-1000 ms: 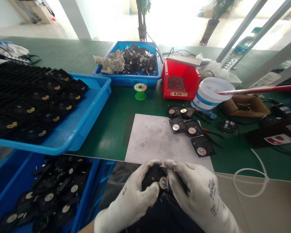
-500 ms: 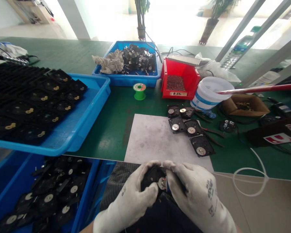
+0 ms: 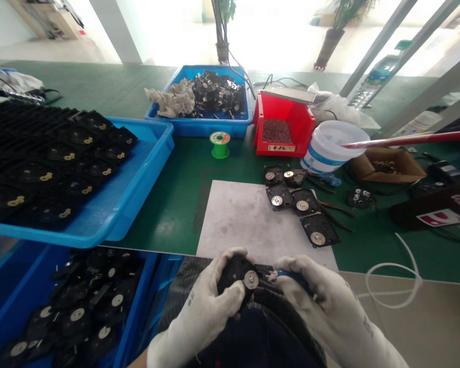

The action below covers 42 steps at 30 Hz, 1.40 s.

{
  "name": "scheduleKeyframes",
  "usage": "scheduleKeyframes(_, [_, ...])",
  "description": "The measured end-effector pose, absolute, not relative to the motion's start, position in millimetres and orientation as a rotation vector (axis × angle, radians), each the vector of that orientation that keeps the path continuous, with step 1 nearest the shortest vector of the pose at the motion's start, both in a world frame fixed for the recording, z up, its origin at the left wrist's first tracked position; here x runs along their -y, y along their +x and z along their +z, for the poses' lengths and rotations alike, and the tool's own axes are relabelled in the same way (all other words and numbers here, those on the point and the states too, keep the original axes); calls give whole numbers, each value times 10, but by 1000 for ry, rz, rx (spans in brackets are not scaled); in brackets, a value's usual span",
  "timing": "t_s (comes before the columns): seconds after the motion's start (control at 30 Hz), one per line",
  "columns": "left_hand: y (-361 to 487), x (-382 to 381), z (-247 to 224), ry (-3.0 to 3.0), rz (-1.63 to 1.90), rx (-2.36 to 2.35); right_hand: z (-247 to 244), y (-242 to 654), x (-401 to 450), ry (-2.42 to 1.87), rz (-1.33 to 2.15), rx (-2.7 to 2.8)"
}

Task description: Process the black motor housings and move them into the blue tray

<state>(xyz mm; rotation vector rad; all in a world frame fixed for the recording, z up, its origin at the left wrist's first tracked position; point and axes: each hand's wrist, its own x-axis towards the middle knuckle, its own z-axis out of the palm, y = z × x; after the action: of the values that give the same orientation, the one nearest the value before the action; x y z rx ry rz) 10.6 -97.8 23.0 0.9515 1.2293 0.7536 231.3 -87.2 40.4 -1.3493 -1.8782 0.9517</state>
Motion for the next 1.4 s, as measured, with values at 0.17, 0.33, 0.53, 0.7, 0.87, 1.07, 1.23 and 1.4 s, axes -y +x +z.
scheduleKeyframes(0.17, [131,957,318,1049,736,-1263,389,2238,871,-1421,1384,1794])
scheduleKeyframes(0.33, [134,954,326,1078,731,-1257,394,2204,839,-1485,1430,1786])
scheduleKeyframes(0.53, [138,978,324,1080,742,-1267,363,2207,818,-1434,1457,1769])
scheduleKeyframes(0.7, [145,937,391,1107,720,-1299,349,2193,815,-1456,1485,1741])
scheduleKeyframes(0.87, [133,932,391,1139,723,-1304,350,2189,827,-1439,1475,1724])
scheduleKeyframes(1.07, [131,957,381,1143,728,-1316,401,2165,831,-1468,1459,1725])
scheduleKeyframes(1.23, [113,966,353,1157,725,-1320,411,2128,833,-1495,1418,1725])
scheduleKeyframes(1.4, [81,998,309,1178,728,-1310,383,2117,833,-1509,1403,1725])
